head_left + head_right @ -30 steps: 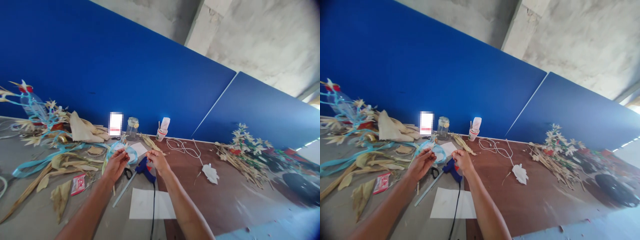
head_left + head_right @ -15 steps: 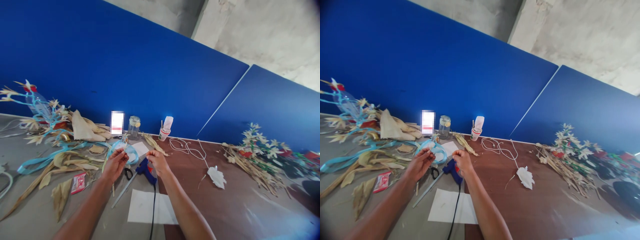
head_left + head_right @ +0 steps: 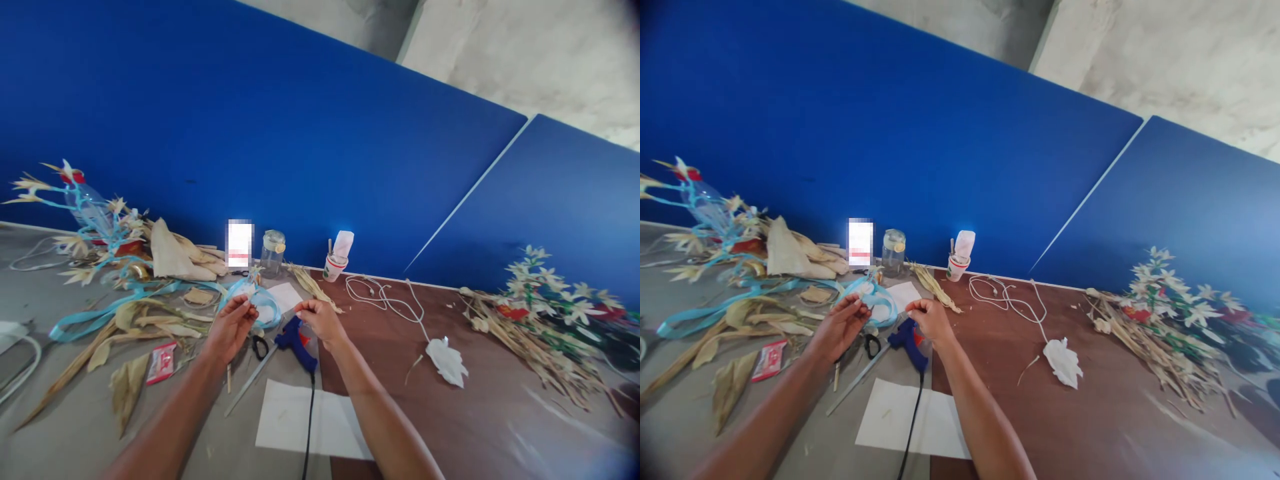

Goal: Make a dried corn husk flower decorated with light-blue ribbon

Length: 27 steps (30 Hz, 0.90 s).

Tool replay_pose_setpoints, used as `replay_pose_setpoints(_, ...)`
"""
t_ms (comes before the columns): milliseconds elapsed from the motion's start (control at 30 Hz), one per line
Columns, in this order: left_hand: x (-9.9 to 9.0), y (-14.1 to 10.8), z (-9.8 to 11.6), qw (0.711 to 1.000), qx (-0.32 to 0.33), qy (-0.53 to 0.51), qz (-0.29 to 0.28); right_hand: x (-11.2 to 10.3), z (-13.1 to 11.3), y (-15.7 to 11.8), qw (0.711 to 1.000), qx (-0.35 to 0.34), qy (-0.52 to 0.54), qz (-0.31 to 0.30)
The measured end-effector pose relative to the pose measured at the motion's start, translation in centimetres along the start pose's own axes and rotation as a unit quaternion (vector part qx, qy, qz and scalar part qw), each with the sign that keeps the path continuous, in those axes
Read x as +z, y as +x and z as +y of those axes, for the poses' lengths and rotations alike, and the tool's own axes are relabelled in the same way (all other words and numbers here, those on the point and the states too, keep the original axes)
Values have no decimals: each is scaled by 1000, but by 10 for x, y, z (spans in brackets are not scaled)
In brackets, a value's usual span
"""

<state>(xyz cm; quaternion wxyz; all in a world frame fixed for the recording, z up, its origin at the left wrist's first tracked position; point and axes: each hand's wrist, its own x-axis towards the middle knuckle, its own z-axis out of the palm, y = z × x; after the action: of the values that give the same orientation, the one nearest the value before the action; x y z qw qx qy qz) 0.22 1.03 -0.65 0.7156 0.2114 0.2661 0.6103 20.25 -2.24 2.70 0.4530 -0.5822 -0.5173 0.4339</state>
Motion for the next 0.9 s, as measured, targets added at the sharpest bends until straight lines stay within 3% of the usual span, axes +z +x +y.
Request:
replay_pose_setpoints(100,0,0,0,1000,0,0,5,-1,2,-2,999,4,-44,-31)
replay_pose_setpoints(267,2,-1,-1,1000,4,-1,12,-4,5,-7,991,-62,-100,57)
replay_pose_setpoints(400,3,-1,-1,1000,5,-1,11,-5,5,-13,989,-85,-94,71)
replay_pose_setpoints(567,2,0,-2,1000,9,-6,-4,1,2,-16,995,-55,-78,23)
replay_pose_setpoints(767,-1,1,-3,1000,10,-21,18,20,-10,-10,997,-5,-52,-52)
replay_pose_setpoints(900,-2,2,-4,999,7,-28,38,14,-16,-14,983,-16,-172,-57)
